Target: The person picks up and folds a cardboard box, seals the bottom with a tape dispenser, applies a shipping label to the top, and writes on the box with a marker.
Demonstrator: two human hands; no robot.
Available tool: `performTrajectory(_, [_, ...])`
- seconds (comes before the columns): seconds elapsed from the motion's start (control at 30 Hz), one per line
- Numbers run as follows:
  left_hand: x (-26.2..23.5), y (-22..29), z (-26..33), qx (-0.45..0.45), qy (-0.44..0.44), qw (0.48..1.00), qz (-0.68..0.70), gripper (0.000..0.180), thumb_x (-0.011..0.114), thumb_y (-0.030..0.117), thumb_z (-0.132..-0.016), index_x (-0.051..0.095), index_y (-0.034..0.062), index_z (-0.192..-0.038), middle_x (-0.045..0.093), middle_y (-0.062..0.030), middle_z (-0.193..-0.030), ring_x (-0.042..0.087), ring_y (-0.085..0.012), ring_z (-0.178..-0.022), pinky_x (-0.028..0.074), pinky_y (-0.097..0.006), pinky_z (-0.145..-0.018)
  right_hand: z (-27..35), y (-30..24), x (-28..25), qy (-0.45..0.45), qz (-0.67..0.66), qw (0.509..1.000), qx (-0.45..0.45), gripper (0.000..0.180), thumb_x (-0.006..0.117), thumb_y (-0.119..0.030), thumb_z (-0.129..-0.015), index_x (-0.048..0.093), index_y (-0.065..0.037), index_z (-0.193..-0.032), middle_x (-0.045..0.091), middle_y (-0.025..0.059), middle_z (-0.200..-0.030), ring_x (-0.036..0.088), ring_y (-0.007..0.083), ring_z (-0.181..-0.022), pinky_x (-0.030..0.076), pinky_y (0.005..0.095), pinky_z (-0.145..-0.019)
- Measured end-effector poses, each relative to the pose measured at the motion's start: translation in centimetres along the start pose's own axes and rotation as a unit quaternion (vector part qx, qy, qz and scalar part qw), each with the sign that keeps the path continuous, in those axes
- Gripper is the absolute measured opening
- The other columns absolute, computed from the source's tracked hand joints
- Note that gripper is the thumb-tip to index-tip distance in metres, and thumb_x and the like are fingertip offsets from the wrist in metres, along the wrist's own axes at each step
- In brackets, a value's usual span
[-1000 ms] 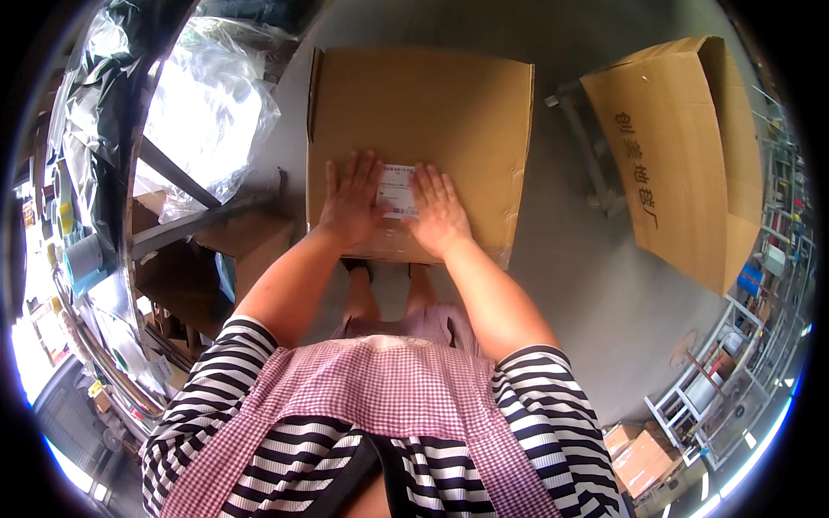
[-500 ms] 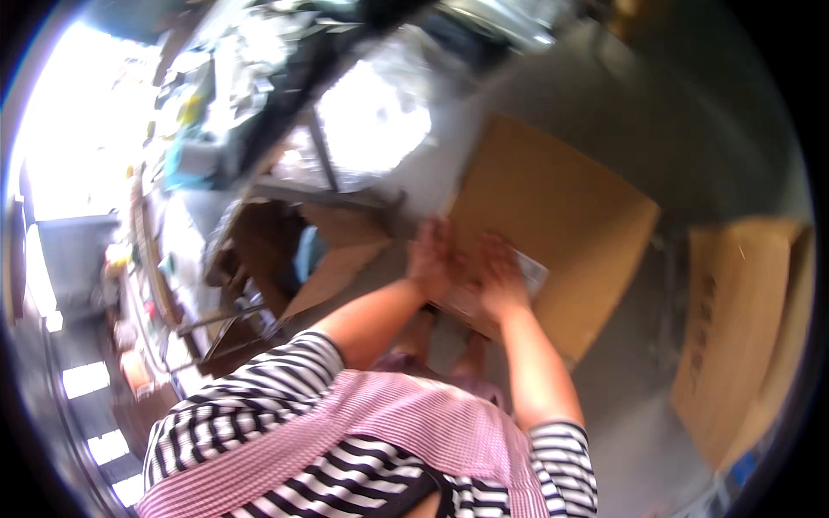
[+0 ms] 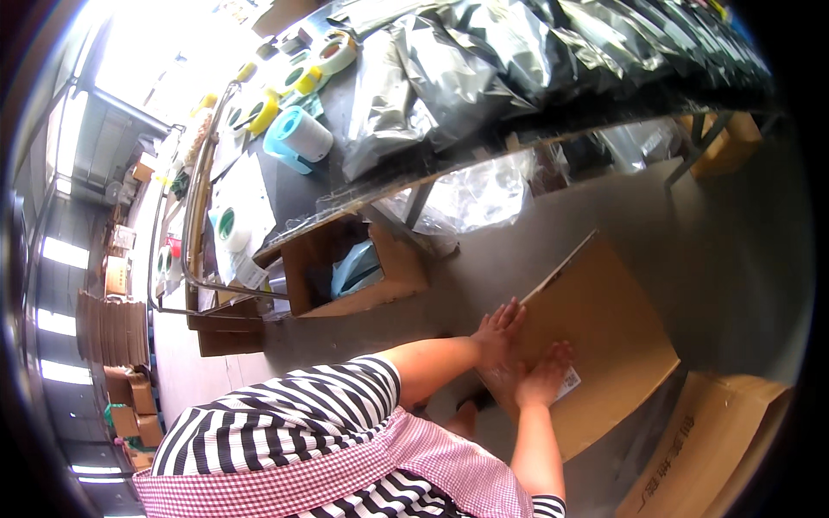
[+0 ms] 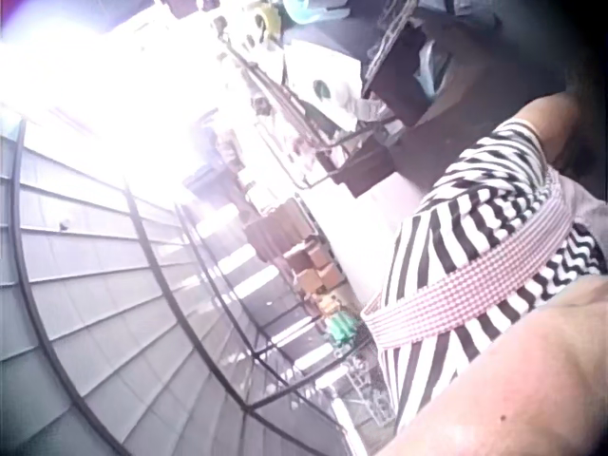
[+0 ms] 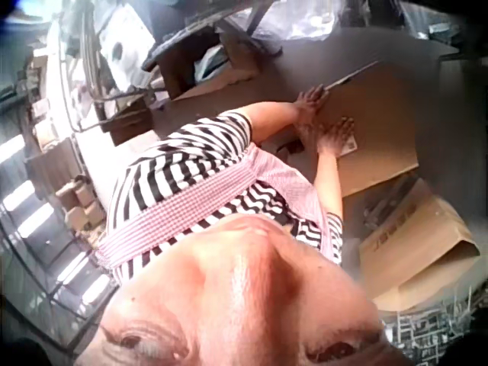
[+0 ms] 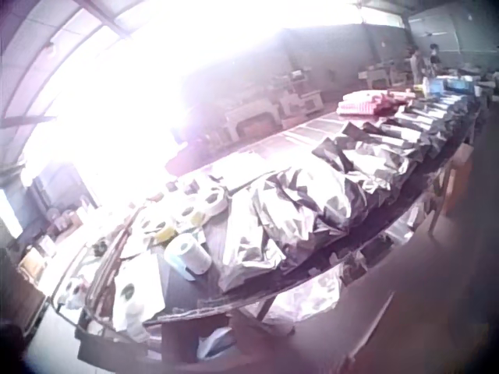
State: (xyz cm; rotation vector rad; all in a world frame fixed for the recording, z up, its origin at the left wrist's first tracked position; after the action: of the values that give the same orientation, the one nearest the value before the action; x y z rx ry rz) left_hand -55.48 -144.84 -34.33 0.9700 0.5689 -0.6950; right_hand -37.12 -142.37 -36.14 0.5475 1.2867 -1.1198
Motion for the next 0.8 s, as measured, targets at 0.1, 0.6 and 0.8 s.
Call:
performTrajectory(0.1, [-2.4,-1.6,0.6,-0.014,-0.041,0.998,0.047,0.085,0.062,0.023,-0.090,0.014,0.0128,-0.159,0.003,-0.0136,-0.167,0.010,-0.0417,-0.151,0.021,-0.063,-0.116,-1.6,-5.7,-0.7,-0.032,-0.031,0.997,-0.065,0.096,0.065,-0.039,-0.089,0.012,0.005,-0.155,0.010,0.0262,-0.162,0.007,0.0397,-0.152,0.004,0.0490,-0.124])
performTrajectory(0.6, [-61.3,-38.6,20.0,-0.304,0.503,0.763,-0.268,0.034,0.063,0.021,-0.092,0.063,0.0105,-0.124,0.063,-0.0149,-0.124,0.060,-0.0355,-0.115,0.050,-0.043,-0.095,10.3,-7.1,-5.3,0.080,-0.182,0.973,0.115,0.093,0.069,-0.004,-0.081,0.014,-0.003,-0.157,0.019,0.0243,-0.161,0.020,0.0407,-0.149,0.019,0.0462,-0.121])
performTrajectory(0.8, [-66.1,-50.6,11.9,-0.377,0.353,0.811,-0.276,0.032,0.046,0.033,-0.101,0.069,0.0177,-0.117,0.069,-0.0147,-0.117,0.068,-0.0322,-0.108,0.054,-0.048,-0.090,10.7,-13.0,-5.5,0.037,-0.203,0.972,0.115,0.091,0.069,-0.007,-0.083,0.015,-0.002,-0.156,0.019,0.0254,-0.160,0.020,0.0423,-0.148,0.021,0.0453,-0.121])
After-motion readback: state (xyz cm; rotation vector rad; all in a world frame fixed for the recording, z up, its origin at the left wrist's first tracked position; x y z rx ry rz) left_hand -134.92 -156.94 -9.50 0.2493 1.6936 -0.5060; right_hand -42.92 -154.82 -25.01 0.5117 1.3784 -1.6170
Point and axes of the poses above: each hand's wrist, its own z-axis away from the middle knuckle, its own x-axis out of the palm, y = z × x, the point moved 1 cm from there along -z, towards the middle knuckle
